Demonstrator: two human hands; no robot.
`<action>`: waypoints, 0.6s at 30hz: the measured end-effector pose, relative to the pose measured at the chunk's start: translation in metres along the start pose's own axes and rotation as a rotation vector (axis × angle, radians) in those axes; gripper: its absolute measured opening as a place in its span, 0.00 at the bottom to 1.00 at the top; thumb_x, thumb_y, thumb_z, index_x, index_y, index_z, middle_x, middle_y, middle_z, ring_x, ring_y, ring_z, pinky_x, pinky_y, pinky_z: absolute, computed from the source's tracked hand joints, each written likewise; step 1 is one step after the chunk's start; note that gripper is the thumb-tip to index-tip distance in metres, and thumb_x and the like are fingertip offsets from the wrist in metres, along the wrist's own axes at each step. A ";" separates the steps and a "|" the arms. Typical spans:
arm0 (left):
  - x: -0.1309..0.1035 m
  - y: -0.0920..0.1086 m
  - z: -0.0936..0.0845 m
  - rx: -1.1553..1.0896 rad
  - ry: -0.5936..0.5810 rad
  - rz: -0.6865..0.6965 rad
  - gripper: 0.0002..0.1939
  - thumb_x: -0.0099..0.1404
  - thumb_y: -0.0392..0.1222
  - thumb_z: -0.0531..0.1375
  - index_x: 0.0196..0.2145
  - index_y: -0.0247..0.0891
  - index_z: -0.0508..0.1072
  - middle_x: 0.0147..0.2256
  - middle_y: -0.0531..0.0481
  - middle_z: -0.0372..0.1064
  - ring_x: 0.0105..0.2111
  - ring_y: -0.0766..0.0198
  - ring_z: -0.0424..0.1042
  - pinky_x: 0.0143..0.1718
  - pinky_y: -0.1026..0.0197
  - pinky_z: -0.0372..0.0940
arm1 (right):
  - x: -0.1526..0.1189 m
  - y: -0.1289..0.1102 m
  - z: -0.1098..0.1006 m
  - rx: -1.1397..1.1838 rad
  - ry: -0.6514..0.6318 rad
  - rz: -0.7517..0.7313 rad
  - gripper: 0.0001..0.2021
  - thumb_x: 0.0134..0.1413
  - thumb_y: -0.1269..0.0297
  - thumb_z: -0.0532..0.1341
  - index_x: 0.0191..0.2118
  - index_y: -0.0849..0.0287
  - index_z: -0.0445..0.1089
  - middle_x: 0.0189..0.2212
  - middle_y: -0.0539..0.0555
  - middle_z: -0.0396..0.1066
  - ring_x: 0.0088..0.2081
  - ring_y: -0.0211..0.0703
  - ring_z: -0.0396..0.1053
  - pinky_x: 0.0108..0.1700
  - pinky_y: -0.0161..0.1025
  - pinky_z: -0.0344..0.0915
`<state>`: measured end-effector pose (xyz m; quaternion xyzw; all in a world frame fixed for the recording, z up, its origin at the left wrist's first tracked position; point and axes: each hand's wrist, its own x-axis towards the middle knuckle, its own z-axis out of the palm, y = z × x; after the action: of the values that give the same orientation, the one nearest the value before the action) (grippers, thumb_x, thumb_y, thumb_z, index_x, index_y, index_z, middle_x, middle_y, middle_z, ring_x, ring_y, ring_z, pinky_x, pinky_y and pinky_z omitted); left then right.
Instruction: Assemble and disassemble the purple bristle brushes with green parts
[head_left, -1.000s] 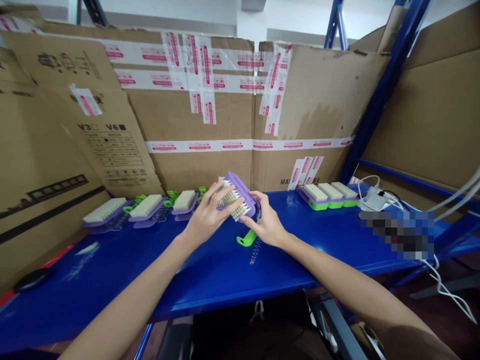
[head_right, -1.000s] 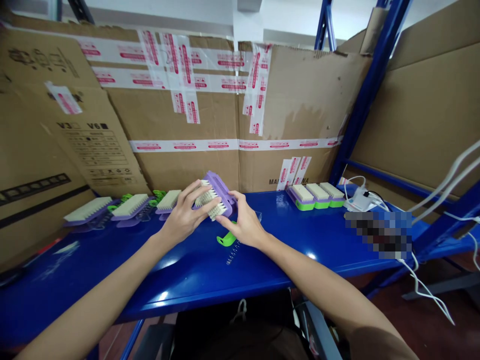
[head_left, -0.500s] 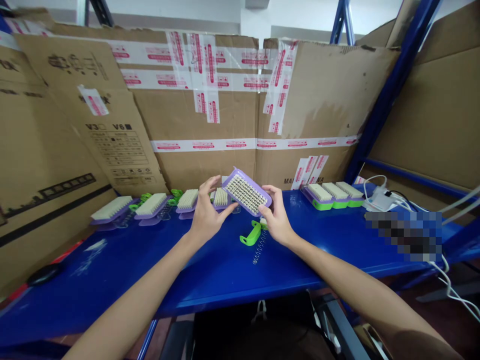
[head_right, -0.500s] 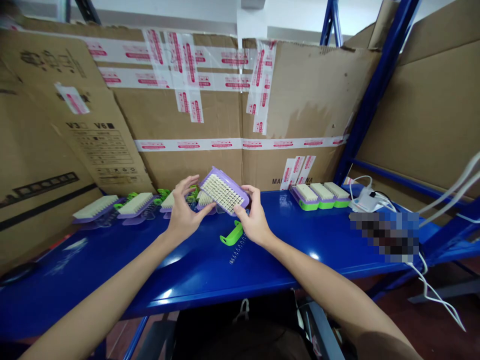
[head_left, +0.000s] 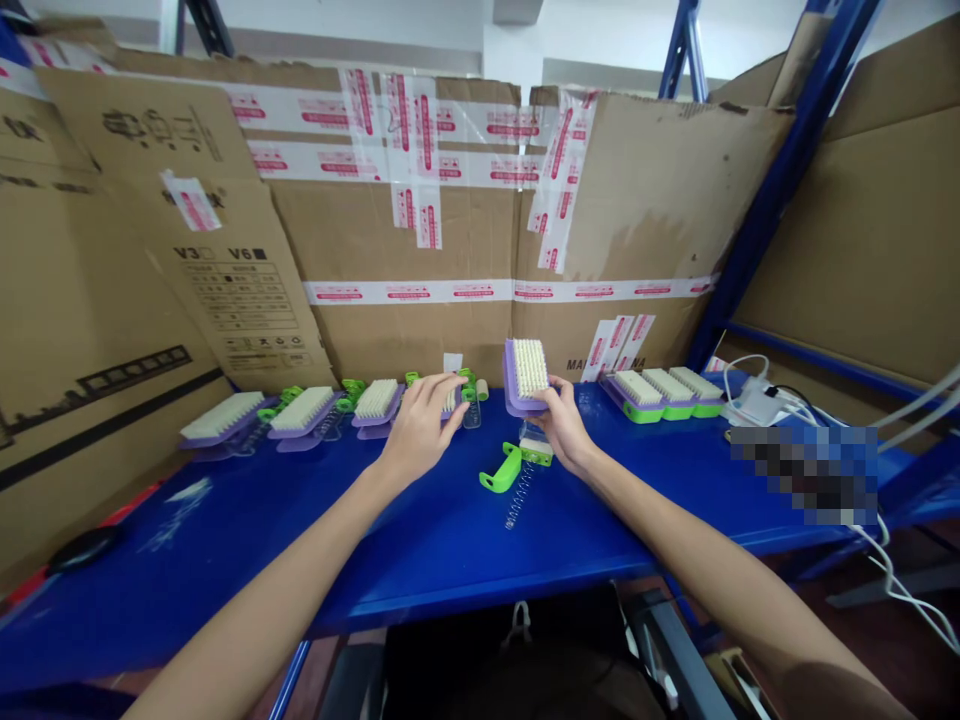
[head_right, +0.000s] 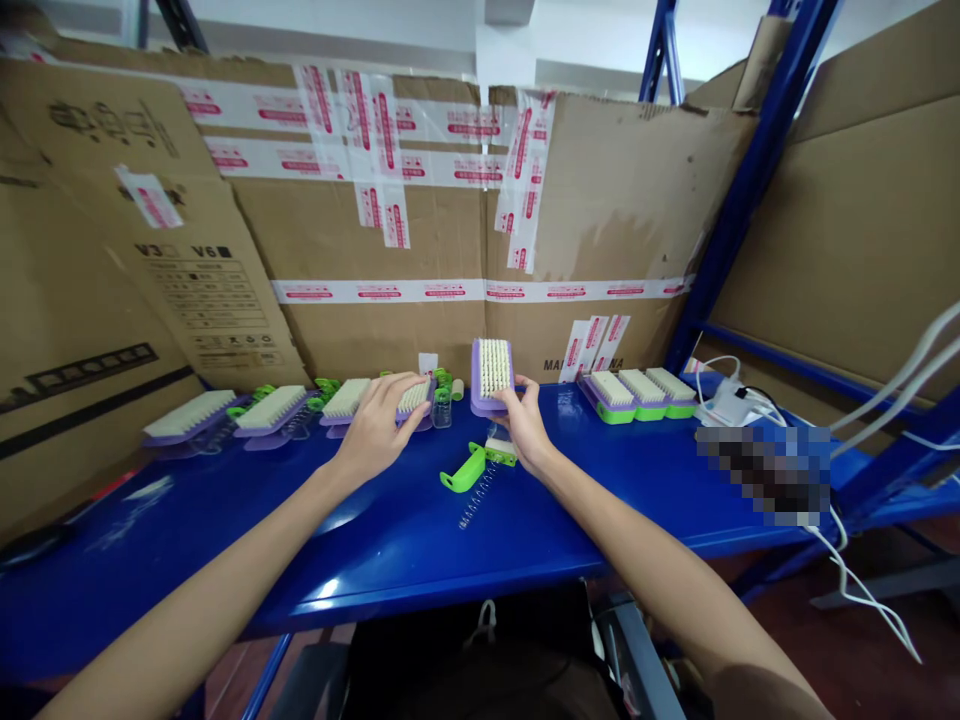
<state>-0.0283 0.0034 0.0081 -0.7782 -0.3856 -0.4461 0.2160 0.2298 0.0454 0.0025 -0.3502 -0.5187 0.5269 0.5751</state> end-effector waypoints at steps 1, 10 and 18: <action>0.000 0.001 0.001 -0.007 -0.013 0.010 0.19 0.83 0.43 0.60 0.68 0.44 0.70 0.60 0.39 0.77 0.61 0.44 0.75 0.64 0.38 0.71 | -0.001 -0.004 0.000 0.016 -0.027 0.026 0.24 0.61 0.51 0.61 0.58 0.47 0.53 0.58 0.58 0.75 0.50 0.51 0.83 0.54 0.55 0.82; -0.002 0.007 0.002 -0.166 -0.033 -0.004 0.39 0.77 0.53 0.70 0.77 0.45 0.59 0.70 0.34 0.68 0.70 0.41 0.71 0.70 0.32 0.69 | -0.024 -0.017 0.011 0.045 -0.310 0.166 0.19 0.65 0.44 0.52 0.53 0.49 0.57 0.40 0.52 0.76 0.27 0.45 0.73 0.26 0.37 0.71; -0.003 0.012 0.003 -0.370 -0.023 -0.083 0.68 0.56 0.59 0.84 0.80 0.50 0.48 0.80 0.29 0.48 0.79 0.32 0.55 0.74 0.24 0.65 | -0.026 -0.014 0.010 0.030 -0.428 0.135 0.18 0.64 0.47 0.52 0.54 0.48 0.56 0.39 0.49 0.76 0.26 0.43 0.72 0.25 0.37 0.70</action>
<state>-0.0181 -0.0025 0.0039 -0.7930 -0.3311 -0.5092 0.0461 0.2262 0.0161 0.0121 -0.2557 -0.5964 0.6341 0.4204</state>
